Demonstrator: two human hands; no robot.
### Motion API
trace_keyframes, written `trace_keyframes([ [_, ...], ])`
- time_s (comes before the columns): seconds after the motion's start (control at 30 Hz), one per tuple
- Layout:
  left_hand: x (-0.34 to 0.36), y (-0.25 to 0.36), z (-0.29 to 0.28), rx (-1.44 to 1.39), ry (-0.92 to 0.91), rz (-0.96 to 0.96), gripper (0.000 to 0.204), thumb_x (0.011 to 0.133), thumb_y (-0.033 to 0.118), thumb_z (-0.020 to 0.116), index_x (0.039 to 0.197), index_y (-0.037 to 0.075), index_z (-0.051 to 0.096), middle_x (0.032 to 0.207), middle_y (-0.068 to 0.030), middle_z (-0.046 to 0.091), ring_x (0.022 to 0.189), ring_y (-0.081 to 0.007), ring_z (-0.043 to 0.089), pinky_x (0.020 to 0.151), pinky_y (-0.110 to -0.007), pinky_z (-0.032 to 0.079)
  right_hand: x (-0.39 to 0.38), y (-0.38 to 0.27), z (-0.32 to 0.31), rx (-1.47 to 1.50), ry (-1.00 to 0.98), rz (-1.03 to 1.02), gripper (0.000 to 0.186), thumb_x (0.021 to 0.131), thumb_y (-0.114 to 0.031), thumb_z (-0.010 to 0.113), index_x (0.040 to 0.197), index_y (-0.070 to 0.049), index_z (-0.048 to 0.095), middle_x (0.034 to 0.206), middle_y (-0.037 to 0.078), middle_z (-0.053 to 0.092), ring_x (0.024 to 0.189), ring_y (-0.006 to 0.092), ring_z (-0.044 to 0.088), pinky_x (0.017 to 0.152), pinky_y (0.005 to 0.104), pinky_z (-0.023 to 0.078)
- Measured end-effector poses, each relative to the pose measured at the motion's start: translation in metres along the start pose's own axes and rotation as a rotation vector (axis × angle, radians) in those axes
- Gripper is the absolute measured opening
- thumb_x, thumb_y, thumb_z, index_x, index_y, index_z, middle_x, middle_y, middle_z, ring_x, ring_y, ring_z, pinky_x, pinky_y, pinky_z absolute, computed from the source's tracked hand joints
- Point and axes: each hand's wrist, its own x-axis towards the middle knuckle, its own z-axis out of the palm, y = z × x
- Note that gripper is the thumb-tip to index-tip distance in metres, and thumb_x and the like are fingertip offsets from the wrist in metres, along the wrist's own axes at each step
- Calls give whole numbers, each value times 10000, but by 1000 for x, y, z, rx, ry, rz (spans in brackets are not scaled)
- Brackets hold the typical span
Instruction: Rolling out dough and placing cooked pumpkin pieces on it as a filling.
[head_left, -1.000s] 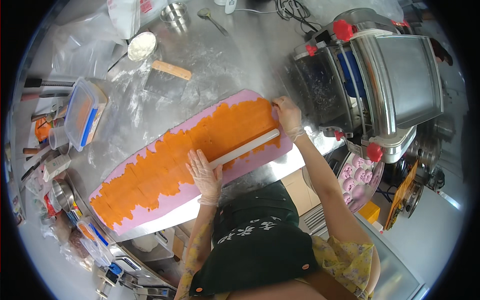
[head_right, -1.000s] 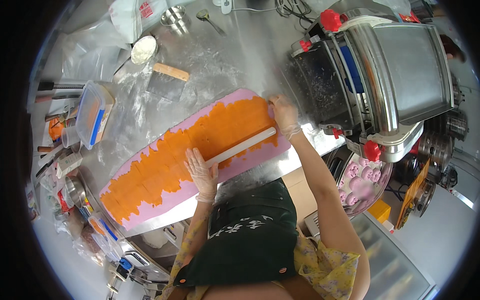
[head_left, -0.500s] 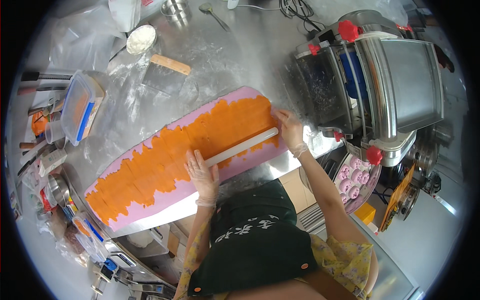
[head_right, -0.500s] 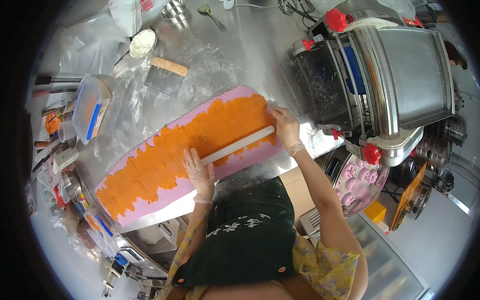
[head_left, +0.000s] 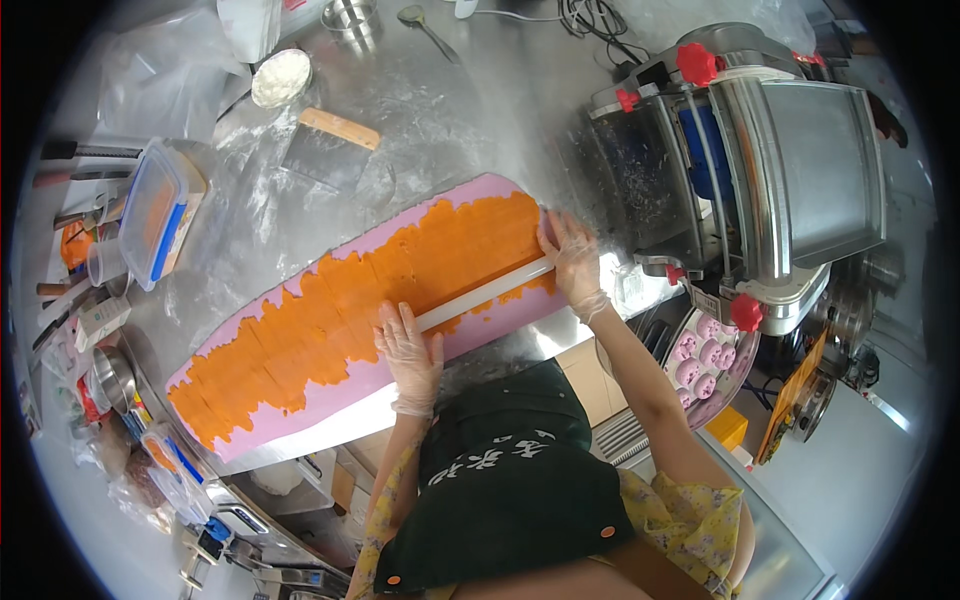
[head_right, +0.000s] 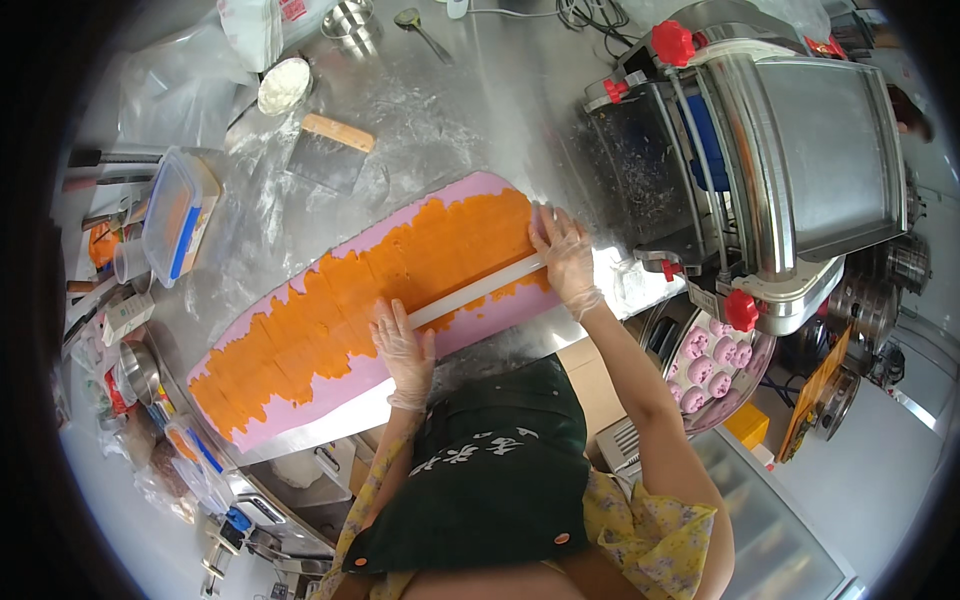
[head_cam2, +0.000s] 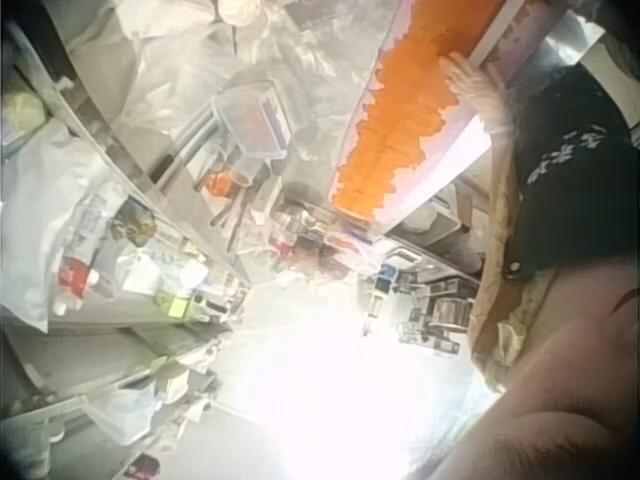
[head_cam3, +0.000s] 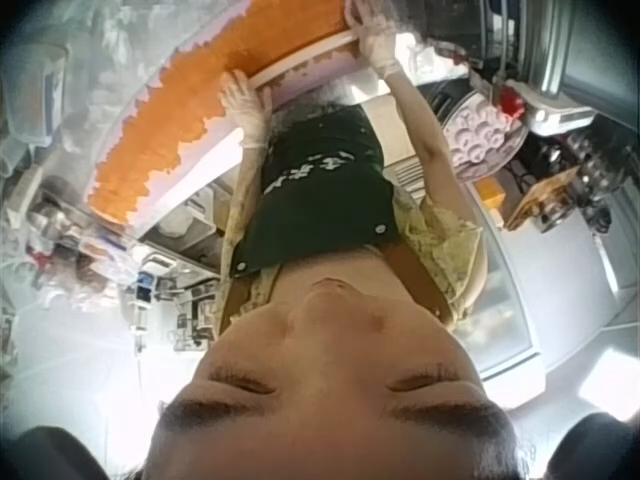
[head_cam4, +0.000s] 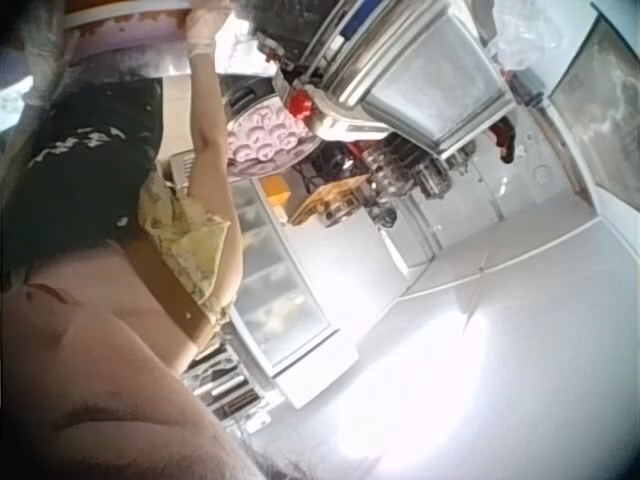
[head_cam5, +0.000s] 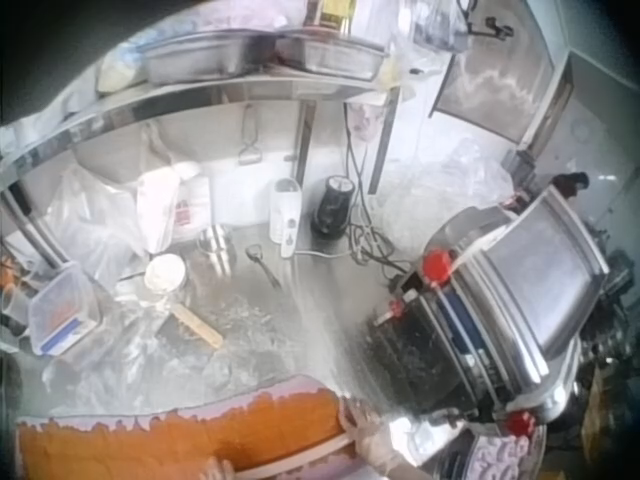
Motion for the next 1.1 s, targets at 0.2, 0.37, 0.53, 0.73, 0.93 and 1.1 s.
trace_keyframes([
  [0.2, -2, -13, 11, 115, 73, 144, 654, 782, 179, 720, 1384, 101, 476, 1348, -97, 468, 1208, -300, 467, 1009, -497, 351, -9, -20, -6, 336, 71, -20, 473, 773, -55, 588, 1244, -87, 616, 1235, 116, 578, 1109, 329, 553, 943, 464, 437],
  [0.37, 13, -19, 9, 154, -10, 163, 509, 806, 124, 657, 1307, 122, 565, 1131, -28, 532, 1048, -247, 504, 854, -448, 412, -13, -43, 1, 326, -92, -307, 488, 779, -58, 590, 1265, -104, 595, 1154, 79, 557, 1100, 282, 534, 944, 438, 431],
  [0.53, 45, -9, -14, 225, 0, 183, 471, 827, 104, 605, 1297, 122, 578, 1082, -23, 538, 1024, -233, 511, 806, -413, 432, 20, -34, -13, 305, -11, -329, 500, 772, -49, 612, 1270, -87, 585, 1119, 78, 570, 1055, 277, 549, 918, 423, 446],
  [0.73, 124, 1, -2, 196, 32, 169, 773, 824, 353, 687, 1443, 7, 379, 1465, -165, 404, 1372, -333, 361, 1088, -502, 314, 67, -31, 10, 192, -178, -127, 646, 835, -295, 659, 1409, -84, 453, 1433, 105, 446, 1349, 339, 378, 1089, 515, 325],
  [0.93, 187, -19, -7, 319, 18, 101, 972, 856, 626, 516, 1495, -53, 240, 1580, -227, 197, 1484, -352, 140, 1185, -533, 116, 129, -46, 3, 34, -197, -213, 770, 789, -442, 676, 1448, -141, 417, 1493, 53, 409, 1380, 291, 354, 1114, 520, 268],
  [1.1, 136, 10, -3, 143, -69, 150, 1010, 824, 669, 515, 1466, -78, 293, 1545, -287, 235, 1461, -422, 162, 1167, -564, 140, 111, -23, 39, 195, -162, -299, 559, 791, -163, 711, 1323, -112, 547, 1160, 101, 604, 1033, 295, 555, 920, 431, 428],
])
